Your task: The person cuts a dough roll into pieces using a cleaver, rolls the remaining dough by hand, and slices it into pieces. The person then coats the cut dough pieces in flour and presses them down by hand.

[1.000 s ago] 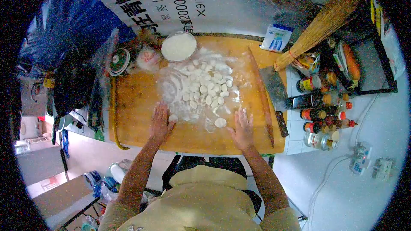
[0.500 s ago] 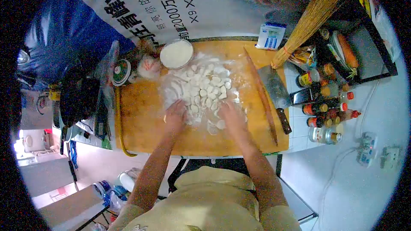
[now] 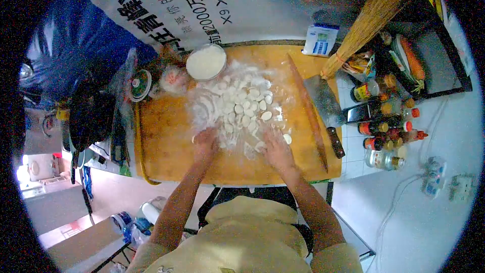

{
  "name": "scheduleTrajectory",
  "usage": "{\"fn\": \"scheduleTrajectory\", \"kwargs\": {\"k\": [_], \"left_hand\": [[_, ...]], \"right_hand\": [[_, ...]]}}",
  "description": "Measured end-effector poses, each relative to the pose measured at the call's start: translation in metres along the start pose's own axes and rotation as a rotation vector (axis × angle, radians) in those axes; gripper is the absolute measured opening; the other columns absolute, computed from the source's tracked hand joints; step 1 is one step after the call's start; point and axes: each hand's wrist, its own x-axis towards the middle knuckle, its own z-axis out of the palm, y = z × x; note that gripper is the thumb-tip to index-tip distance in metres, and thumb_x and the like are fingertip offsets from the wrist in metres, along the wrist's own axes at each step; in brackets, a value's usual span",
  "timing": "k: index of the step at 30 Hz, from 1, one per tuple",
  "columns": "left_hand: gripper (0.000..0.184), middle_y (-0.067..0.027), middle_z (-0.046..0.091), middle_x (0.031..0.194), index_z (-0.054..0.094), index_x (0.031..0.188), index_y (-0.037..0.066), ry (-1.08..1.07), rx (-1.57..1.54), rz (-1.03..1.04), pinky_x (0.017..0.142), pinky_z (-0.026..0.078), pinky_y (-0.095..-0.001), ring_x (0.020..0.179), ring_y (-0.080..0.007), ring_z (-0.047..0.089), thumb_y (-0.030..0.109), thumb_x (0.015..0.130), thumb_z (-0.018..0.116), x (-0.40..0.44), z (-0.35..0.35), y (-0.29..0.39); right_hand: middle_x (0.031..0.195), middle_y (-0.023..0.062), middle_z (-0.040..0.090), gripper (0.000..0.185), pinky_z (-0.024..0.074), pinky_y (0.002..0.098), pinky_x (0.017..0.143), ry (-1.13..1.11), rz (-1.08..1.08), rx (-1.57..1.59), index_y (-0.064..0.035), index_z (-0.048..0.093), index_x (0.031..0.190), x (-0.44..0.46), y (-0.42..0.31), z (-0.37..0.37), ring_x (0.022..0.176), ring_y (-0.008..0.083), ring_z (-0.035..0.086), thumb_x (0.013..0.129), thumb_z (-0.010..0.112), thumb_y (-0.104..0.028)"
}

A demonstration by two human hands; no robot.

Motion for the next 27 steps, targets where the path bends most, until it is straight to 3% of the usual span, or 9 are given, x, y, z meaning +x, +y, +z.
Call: {"fn": "scheduleTrajectory", "kwargs": {"k": [1,3,4,6,12,16,18,21,27], "left_hand": [[0.04,-0.0126,0.061,0.116,0.06,0.119,0.007,0.0,0.0,-0.003,0.095,0.042,-0.044,0.111,-0.0323,0.054,0.015,0.08,0.061,-0.008,0.003,-0.001],[0.058,-0.014,0.044,0.142,0.042,0.138,0.004,-0.085,0.384,0.141,0.109,0.03,-0.0434,0.132,-0.029,0.039,0.029,0.088,0.054,-0.017,0.007,0.003],[0.058,-0.014,0.044,0.142,0.042,0.138,0.004,-0.082,0.381,0.139,0.109,0.03,-0.0434,0.132,-0.029,0.039,0.029,0.088,0.054,-0.017,0.006,0.007],[0.072,-0.0126,0.021,0.155,0.023,0.147,0.002,-0.296,0.282,0.003,0.117,0.013,-0.0444,0.144,-0.025,0.019,0.041,0.091,0.047,-0.02,0.004,0.014],[0.076,-0.0119,0.021,0.155,0.019,0.148,0.002,-0.26,0.279,0.003,0.117,0.004,-0.0498,0.145,-0.0228,0.015,0.045,0.092,0.045,-0.018,-0.002,0.02],[0.069,-0.0136,0.029,0.152,0.03,0.145,0.003,-0.186,0.284,0.024,0.116,0.009,-0.0503,0.143,-0.0234,0.022,0.043,0.091,0.048,-0.018,0.0,0.016],[0.054,-0.0151,0.047,0.138,0.048,0.133,0.005,0.023,0.255,0.035,0.112,0.02,-0.0521,0.132,-0.0277,0.039,0.035,0.088,0.055,-0.015,0.011,0.013],[0.04,-0.0133,0.058,0.119,0.058,0.117,0.008,0.111,0.028,0.02,0.104,0.03,-0.0525,0.115,-0.0305,0.051,0.026,0.083,0.064,-0.006,0.015,0.021],[0.033,-0.0104,0.059,0.103,0.058,0.106,0.008,0.162,-0.051,-0.069,0.093,0.036,-0.0492,0.101,-0.0305,0.053,0.02,0.077,0.069,0.015,0.013,0.052]], "right_hand": [[0.146,0.021,0.033,0.059,0.0249,0.0451,0.114,-0.002,-0.002,0.001,0.0065,0.044,0.132,0.001,0.0,-0.001,0.137,0.0345,0.03,0.088,0.059,-0.029],[0.145,0.0186,0.036,0.054,0.027,0.0457,0.112,0.01,0.009,0.023,0.0035,0.047,0.131,0.008,0.0,-0.006,0.135,0.0342,0.033,0.088,0.058,-0.026],[0.145,0.0186,0.036,0.054,0.027,0.0457,0.112,0.01,0.006,0.02,0.0035,0.047,0.131,0.011,0.001,-0.013,0.135,0.0342,0.033,0.088,0.058,-0.026],[0.144,0.0163,0.039,0.048,0.03,0.0456,0.11,-0.052,0.013,0.015,-0.0004,0.05,0.13,0.017,0.002,-0.025,0.132,0.0344,0.038,0.087,0.058,-0.02],[0.129,0.0149,0.053,0.041,0.0356,0.0449,0.104,0.259,0.081,0.065,-0.0084,0.054,0.125,0.039,0.007,-0.012,0.122,0.0333,0.048,0.085,0.058,-0.012],[0.124,0.0123,0.056,0.035,0.0397,0.0445,0.099,0.283,0.118,0.034,-0.0111,0.058,0.12,0.051,0.007,-0.007,0.116,0.0341,0.051,0.085,0.058,-0.011],[0.123,0.0103,0.056,0.029,0.0433,0.0433,0.095,0.077,0.215,0.203,-0.0118,0.061,0.115,0.052,0.014,-0.011,0.114,0.0339,0.052,0.086,0.057,-0.01],[0.124,0.0092,0.057,0.028,0.0452,0.043,0.092,0.166,0.158,-0.017,-0.0116,0.063,0.113,0.039,0.032,0.0,0.114,0.0316,0.053,0.085,0.058,-0.01],[0.129,0.0192,0.051,0.041,0.0396,0.0443,0.1,0.227,0.036,0.084,-0.0047,0.054,0.124,0.037,0.032,0.015,0.119,0.0367,0.048,0.083,0.058,-0.005]]}}
